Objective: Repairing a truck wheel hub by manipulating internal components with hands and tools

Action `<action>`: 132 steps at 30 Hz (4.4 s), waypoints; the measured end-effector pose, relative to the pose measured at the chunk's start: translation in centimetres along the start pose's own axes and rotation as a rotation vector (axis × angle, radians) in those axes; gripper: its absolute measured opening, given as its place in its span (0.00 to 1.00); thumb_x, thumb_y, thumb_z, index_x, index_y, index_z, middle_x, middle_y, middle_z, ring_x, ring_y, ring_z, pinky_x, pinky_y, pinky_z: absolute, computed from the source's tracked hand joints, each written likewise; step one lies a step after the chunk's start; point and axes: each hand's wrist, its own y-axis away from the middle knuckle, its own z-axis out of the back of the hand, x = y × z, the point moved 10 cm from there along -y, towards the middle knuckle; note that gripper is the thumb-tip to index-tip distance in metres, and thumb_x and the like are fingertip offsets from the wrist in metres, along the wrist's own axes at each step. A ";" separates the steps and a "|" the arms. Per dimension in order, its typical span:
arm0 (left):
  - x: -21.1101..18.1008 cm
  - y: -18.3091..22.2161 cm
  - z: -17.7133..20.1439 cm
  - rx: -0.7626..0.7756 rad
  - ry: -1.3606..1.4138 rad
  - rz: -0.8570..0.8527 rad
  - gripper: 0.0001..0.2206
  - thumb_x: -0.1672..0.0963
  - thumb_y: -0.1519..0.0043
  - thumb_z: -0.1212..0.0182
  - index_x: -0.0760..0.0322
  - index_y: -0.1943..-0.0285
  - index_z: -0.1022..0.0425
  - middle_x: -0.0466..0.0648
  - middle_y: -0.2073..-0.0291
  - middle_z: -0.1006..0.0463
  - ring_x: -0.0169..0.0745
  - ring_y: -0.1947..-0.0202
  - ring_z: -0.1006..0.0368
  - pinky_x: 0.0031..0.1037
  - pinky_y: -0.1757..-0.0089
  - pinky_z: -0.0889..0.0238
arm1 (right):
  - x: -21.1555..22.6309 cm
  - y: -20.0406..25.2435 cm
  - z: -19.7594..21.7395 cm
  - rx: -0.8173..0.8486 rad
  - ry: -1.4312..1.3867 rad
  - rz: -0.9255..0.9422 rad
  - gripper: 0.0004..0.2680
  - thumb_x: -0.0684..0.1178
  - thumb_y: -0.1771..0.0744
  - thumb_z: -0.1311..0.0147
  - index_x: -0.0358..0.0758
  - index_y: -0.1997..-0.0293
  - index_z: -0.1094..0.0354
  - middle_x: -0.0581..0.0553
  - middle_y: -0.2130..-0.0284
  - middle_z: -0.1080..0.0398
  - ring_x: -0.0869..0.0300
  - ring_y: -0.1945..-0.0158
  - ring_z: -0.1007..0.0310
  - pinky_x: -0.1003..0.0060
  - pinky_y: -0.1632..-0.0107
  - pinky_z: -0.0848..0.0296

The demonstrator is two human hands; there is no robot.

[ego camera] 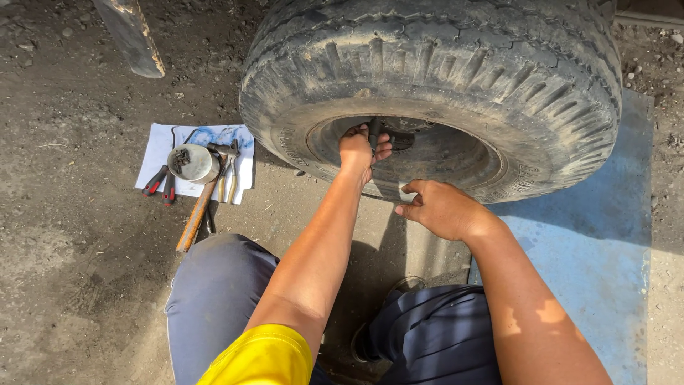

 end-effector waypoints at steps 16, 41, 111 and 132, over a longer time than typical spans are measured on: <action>0.2 -4.2 -1.2 0.046 -0.348 -0.113 0.11 0.56 0.39 0.36 0.70 0.55 0.22 0.56 0.69 0.19 0.46 0.78 0.20 0.33 0.77 0.19 | 0.1 0.4 0.1 -0.013 0.003 -0.003 0.21 0.58 0.34 0.46 0.41 0.36 0.32 0.38 0.58 0.19 0.39 0.48 0.22 0.43 0.46 0.27; -2.6 1.8 -0.4 0.156 -0.482 -0.227 0.19 0.50 0.36 0.36 0.64 0.42 0.31 0.51 0.74 0.20 0.34 0.80 0.26 0.22 0.76 0.32 | 0.3 -0.3 0.6 -0.016 0.051 0.022 0.21 0.58 0.35 0.46 0.42 0.36 0.32 0.39 0.59 0.19 0.40 0.48 0.22 0.44 0.45 0.26; -18.3 6.5 39.2 -0.299 -0.693 -0.252 0.13 0.50 0.42 0.29 0.58 0.54 0.16 0.45 0.74 0.16 0.36 0.81 0.23 0.30 0.66 0.29 | 23.5 -7.5 -11.4 -0.006 -0.202 0.302 0.25 0.46 0.33 0.45 0.30 0.27 0.49 0.27 0.50 0.25 0.42 0.50 0.23 0.48 0.44 0.28; -11.6 8.6 22.9 0.235 -0.416 0.162 0.16 0.56 0.35 0.40 0.78 0.45 0.29 0.59 0.62 0.18 0.42 0.68 0.17 0.32 0.65 0.21 | 10.2 -14.0 -21.6 -0.033 -0.828 0.168 0.27 0.52 0.31 0.42 0.27 0.27 0.52 0.28 0.48 0.26 0.50 0.52 0.21 0.59 0.51 0.21</action>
